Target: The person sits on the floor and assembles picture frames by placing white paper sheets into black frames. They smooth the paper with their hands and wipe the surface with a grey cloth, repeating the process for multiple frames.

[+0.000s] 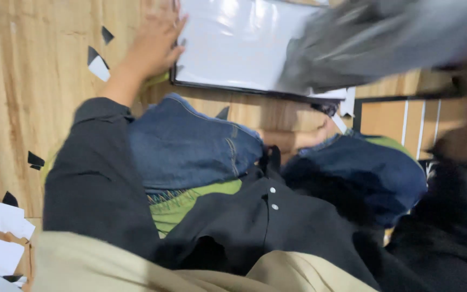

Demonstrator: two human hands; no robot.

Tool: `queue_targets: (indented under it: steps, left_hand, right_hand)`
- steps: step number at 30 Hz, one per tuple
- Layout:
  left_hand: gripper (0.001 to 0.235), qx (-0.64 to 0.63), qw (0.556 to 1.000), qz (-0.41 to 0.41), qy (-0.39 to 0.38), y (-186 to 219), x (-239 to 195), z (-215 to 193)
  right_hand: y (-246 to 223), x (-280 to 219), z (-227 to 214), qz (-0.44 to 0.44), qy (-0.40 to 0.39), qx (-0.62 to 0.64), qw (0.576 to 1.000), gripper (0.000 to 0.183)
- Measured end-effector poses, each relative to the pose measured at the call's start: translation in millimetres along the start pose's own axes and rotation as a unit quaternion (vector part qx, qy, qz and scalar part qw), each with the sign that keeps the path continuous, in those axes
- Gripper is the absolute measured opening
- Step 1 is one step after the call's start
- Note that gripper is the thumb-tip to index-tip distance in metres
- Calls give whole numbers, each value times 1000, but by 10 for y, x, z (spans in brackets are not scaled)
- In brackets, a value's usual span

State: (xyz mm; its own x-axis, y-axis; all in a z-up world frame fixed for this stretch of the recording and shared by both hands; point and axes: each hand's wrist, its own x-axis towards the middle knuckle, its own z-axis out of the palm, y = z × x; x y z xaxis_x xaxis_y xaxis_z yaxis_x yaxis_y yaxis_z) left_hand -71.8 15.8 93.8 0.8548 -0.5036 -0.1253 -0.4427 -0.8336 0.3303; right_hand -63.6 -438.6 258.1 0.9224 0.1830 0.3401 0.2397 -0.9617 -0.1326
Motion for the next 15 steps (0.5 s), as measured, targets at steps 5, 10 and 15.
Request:
queue_targets:
  steps: [5, 10, 15]
  left_hand:
    - [63, 5, 999, 43, 20, -62, 217, 325]
    - [70, 43, 998, 16, 37, -45, 240, 767]
    - [61, -19, 999, -20, 38, 82, 151, 700]
  right_hand:
    - [-863, 278, 1705, 15, -231, 311, 922, 75]
    - [-1714, -72, 2494, -124, -204, 66, 969, 66]
    - [-1236, -298, 2553, -156, -137, -16, 978, 63]
